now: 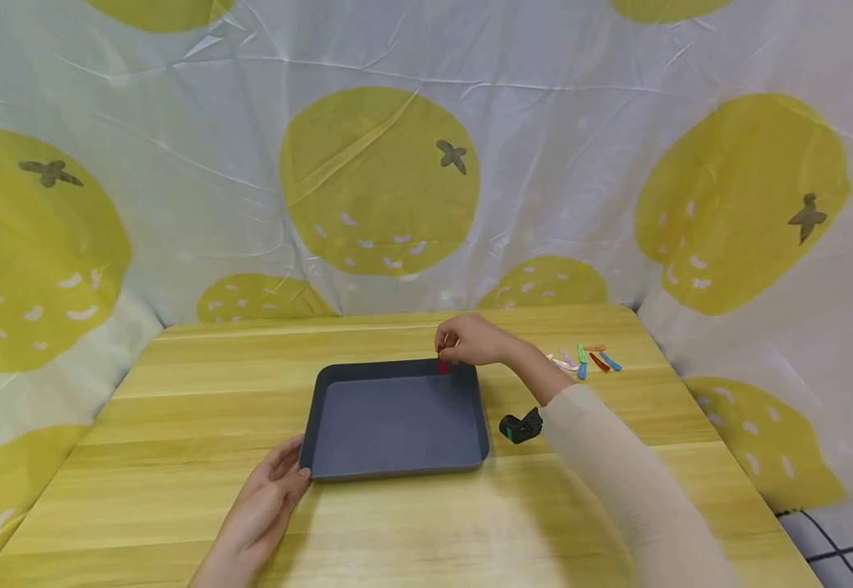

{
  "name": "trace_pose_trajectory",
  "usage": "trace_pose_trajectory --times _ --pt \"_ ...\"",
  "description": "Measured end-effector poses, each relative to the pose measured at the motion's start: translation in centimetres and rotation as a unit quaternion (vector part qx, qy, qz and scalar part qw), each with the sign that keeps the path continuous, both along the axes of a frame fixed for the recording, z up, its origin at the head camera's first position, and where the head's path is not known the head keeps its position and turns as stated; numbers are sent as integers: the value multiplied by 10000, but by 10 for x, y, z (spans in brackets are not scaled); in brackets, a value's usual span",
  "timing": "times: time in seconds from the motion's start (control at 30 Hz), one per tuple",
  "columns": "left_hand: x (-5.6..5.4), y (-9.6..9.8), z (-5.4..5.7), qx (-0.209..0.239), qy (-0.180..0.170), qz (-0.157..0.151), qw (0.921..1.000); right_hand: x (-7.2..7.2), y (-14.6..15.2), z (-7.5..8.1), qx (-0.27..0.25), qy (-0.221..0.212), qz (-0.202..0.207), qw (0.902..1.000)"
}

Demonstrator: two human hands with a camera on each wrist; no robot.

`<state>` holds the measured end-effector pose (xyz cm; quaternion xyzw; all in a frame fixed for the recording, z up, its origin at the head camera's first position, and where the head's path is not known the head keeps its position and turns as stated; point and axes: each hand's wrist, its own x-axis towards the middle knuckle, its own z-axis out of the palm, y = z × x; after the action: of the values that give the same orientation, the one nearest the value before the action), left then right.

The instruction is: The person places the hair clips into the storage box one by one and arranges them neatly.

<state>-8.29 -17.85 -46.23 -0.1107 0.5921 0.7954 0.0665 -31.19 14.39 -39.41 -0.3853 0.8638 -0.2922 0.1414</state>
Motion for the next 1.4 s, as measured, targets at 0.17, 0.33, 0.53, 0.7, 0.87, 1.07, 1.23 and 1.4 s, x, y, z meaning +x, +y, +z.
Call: trace_pose_trajectory --times 0.17,0.33,0.53,0.7,0.87,1.07,1.23,1.4 --pt "-1 0 -2 7 8 -27 10000 0 -17 -4 17 -97 175 9998" --pt "-1 1 -3 13 -23 -41 10000 1 -30 -5 31 -108 277 9996" --pt "-1 0 -2 -10 20 -44 10000 2 -42 -7 35 -122 483 9988" --pt "0 -1 -1 4 -11 -26 10000 2 -54 -9 46 -106 592 9982" --pt "0 -2 -2 -17 -89 2 10000 4 -66 -9 98 -111 675 9976" --pt "-1 -3 -2 36 -24 -19 10000 6 -78 -8 118 -42 789 9968" --pt "-2 -3 -2 26 -33 -16 10000 7 -85 -10 137 -48 864 9962" --pt "-2 -1 -2 54 -107 12 9999 8 -91 -12 204 -158 839 9961"
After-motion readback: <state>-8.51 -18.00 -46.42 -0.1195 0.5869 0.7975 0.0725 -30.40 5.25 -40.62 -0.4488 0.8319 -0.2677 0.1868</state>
